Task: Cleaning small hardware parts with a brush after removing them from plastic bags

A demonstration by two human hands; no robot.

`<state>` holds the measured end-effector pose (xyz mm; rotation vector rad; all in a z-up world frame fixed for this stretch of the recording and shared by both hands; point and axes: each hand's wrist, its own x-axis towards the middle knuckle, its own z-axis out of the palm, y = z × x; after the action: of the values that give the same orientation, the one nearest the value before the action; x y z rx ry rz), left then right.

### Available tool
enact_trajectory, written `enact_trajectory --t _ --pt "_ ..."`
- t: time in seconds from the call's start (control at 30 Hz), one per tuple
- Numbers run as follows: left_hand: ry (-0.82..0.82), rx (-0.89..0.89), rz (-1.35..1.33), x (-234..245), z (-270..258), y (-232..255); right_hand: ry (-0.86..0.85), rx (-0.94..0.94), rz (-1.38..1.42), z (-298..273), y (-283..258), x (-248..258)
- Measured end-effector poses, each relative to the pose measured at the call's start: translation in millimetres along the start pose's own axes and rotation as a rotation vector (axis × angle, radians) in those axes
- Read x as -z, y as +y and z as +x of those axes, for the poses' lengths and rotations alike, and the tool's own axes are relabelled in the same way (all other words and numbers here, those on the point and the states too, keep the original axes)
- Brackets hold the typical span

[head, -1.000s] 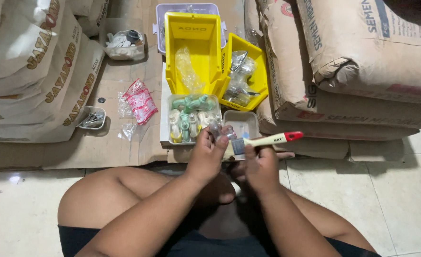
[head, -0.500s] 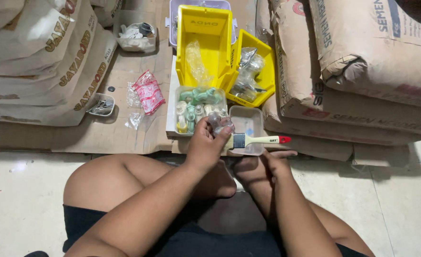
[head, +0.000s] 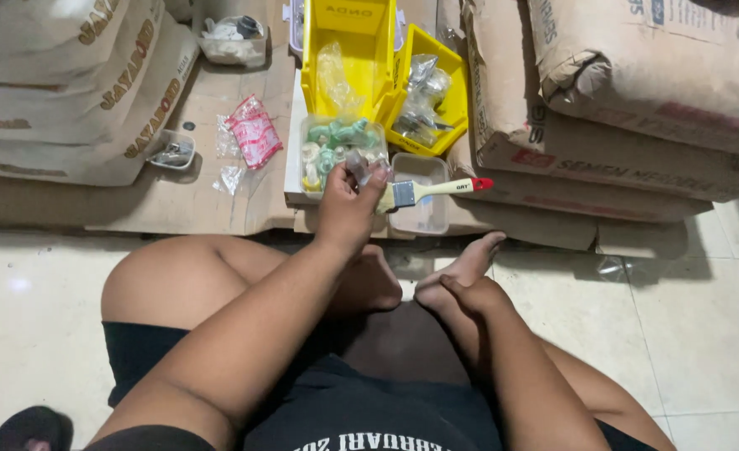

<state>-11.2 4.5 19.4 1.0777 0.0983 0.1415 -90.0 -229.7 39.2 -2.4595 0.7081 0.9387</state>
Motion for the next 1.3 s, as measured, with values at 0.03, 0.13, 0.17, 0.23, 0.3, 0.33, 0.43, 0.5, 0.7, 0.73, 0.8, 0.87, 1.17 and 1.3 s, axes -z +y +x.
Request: enact_trajectory --t 0.03,0.13,0.17,0.23,0.3,0.33,0.43,0.5,0.7,0.73,0.8,0.87,1.17,1.3 --pt "-0.003 0.004 -0.006 0 -2 -1 0.003 -0.007 -0.002 24 15 -13" --pt "0.004 -0.027 -0.012 -1 -6 0 0.089 0.031 -0.181 64 39 -38" --pt "-0.01 -0.038 0.0 0 -8 0 0.102 0.085 -0.156 56 33 -40" --pt "-0.025 -0.05 0.012 4 -14 6 0.117 0.14 -0.129 35 20 -40" --pt "-0.036 -0.045 0.047 9 -23 18 0.088 0.324 0.013 9 5 -35" --pt "-0.036 -0.048 0.047 13 -18 14 0.089 0.327 0.013 -18 -5 -36" --pt "-0.037 -0.114 0.06 25 -13 7 -0.037 0.451 0.015 -72 -25 -50" --pt "-0.046 -0.107 0.068 27 -16 14 -0.06 0.637 -0.285 -70 -25 -66" --pt "-0.146 -0.064 0.008 26 -18 20 -0.107 0.799 -0.449 -74 -60 -71" --pt "-0.139 -0.069 0.012 30 -18 17 -0.109 0.808 -0.452 -78 -65 -69" --pt "-0.151 -0.046 0.044 36 -11 15 -0.133 0.822 -0.449 -84 -79 -60" --pt "-0.132 -0.048 0.031 37 -5 19 -0.154 0.831 -0.454 -91 -97 -55" --pt "-0.077 0.075 0.279 26 17 31 -0.16 0.785 -0.534 -17 -113 -83" --pt "-0.063 0.039 0.308 31 29 3 -0.165 0.8 0.022 20 -108 -56"
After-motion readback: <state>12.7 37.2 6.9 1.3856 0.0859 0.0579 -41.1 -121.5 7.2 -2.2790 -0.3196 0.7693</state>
